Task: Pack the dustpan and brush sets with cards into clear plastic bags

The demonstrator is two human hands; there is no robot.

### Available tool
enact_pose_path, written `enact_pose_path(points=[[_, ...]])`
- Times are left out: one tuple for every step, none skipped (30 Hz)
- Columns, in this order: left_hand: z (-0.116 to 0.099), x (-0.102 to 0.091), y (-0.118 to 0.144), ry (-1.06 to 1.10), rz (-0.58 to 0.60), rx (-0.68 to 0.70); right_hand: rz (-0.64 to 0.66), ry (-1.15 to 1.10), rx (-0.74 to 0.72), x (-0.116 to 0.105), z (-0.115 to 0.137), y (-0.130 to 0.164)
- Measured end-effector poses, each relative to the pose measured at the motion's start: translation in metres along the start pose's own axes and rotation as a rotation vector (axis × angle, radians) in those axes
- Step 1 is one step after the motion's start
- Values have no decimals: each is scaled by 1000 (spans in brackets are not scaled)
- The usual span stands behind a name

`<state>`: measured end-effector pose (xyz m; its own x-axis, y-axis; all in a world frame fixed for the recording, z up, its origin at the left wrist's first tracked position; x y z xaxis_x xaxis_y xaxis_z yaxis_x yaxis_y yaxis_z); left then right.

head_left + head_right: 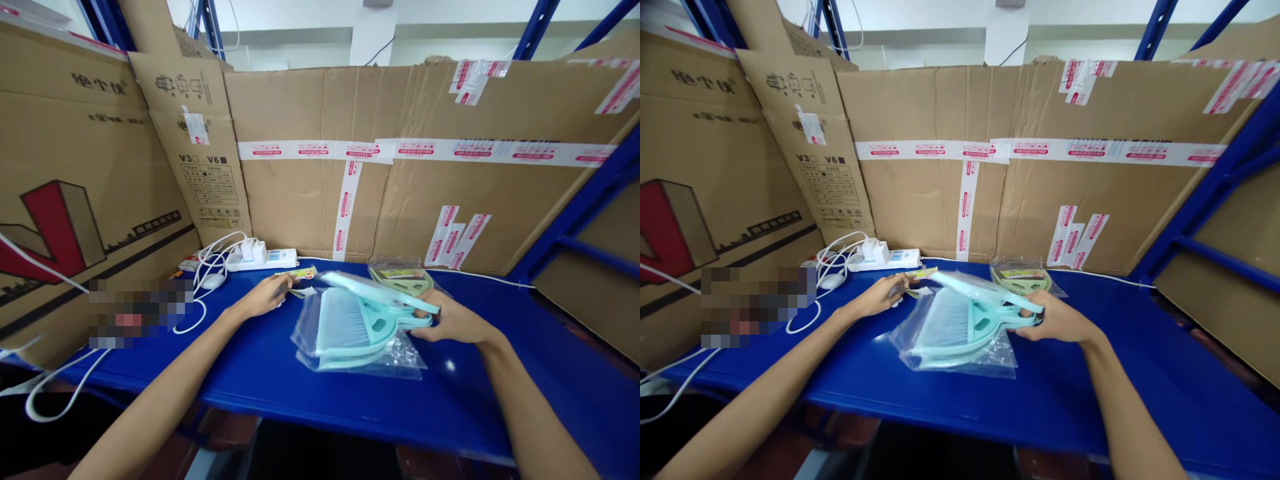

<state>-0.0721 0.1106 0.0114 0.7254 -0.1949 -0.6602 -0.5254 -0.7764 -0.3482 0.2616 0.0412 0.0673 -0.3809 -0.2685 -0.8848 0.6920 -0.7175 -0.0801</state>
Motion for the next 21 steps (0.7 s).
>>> enact_pose_path(points=[[-1, 2, 1, -25, 23, -10, -62, -2, 20, -11, -6, 4], [-4, 1, 1, -46, 18, -10, -130, -10, 47, -21, -13, 8], [-9, -3, 1, -63, -21, 9, -203, -25, 88, -30, -21, 12], [-16, -9, 2, -79, -81, 50, -280, -49, 137, -38, -30, 15], [-24, -14, 2, -92, -137, 104, -361, -73, 190, -44, -39, 18], [-31, -16, 2, -99, -164, 160, -439, -94, 240, -47, -47, 21], [-37, -13, 2, -97, -145, 206, -518, -108, 282, -49, -53, 23], [-39, -5, 1, -85, -77, 227, -588, -115, 314, -50, -56, 23], [-37, 4, 1, -62, 13, 219, -648, -118, 336, -49, -57, 23], [-32, 12, 1, -34, 93, 191, -696, -117, 351, -46, -56, 21], [-26, 16, 2, -8, 139, 153, -729, -114, 361, -42, -53, 18], [-20, 17, 3, 7, 149, 115, -751, -111, 367, -38, -49, 14], [-13, 14, 3, 9, 134, 78, -764, -107, 369, -33, -44, 10], [-6, 10, 3, -3, 105, 42, -760, -106, 366, -27, -39, 5], [0, 6, 3, -18, 76, 6, -751, -103, 357, -20, -34, 0], [6, 2, 3, -28, 51, -30, -739, -93, 348, -14, -30, -4], [12, -2, 2, -26, 25, -66, -730, -69, 340, -9, -26, -7], [17, -6, 2, -15, -8, -96, -728, -31, 333, -4, -22, -10], [20, -11, 1, -4, -55, -117, -728, 18, 325, 0, -19, -12], [24, -16, 1, -3, -112, -130, -727, 69, 315, 3, -15, -14], [26, -22, 1, -17, -171, -139, -725, 114, 305, 7, -12, -17]])
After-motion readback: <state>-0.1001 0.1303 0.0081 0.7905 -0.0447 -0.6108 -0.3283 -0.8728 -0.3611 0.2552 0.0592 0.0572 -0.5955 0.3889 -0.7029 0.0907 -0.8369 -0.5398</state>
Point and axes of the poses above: each hand's wrist, its own y-axis away from the middle knuckle, its own x-axis out of the palm, z = x × y, the point moved 10 cm from there along -y, towards the middle knuckle, and after that the axes turned 14 degrees about y, right-handed, at the moved point
